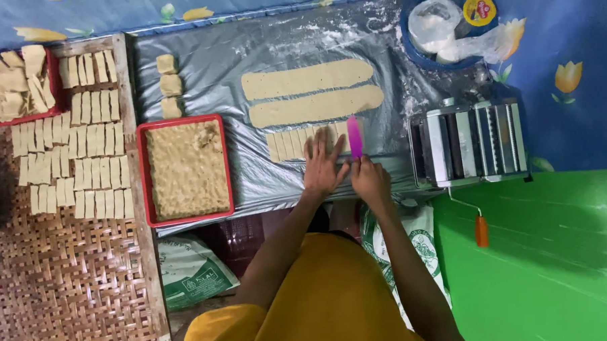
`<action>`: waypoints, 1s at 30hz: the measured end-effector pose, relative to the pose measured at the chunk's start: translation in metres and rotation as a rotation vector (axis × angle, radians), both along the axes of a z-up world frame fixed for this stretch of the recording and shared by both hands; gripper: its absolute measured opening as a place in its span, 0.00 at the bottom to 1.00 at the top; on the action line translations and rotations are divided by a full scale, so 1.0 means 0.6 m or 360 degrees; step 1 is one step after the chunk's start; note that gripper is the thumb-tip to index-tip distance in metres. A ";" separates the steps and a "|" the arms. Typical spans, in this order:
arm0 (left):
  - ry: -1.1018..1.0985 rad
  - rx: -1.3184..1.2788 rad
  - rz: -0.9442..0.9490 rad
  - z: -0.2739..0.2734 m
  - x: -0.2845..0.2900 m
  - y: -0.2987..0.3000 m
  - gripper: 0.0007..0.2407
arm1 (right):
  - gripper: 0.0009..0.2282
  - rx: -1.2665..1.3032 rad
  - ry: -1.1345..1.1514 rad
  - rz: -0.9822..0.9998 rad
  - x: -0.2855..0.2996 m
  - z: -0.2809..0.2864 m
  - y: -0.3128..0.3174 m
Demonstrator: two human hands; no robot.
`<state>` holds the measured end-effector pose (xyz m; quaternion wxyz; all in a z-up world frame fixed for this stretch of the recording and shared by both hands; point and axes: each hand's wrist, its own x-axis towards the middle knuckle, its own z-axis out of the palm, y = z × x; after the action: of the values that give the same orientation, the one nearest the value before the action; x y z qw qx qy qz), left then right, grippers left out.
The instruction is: Cutting dough into strips and placing filling on them to prepare snacks.
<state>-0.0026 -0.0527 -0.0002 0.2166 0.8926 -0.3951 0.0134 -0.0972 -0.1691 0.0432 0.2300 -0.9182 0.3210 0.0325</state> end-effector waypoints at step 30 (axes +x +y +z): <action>0.0153 0.0217 -0.0037 -0.011 0.004 -0.001 0.33 | 0.18 0.0087 0.0355 0.0121 0.052 -0.024 -0.008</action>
<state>-0.0001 -0.0531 -0.0067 0.1743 0.9003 -0.3946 -0.0591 -0.0660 -0.1741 0.0290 0.2164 -0.9138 0.3084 0.1519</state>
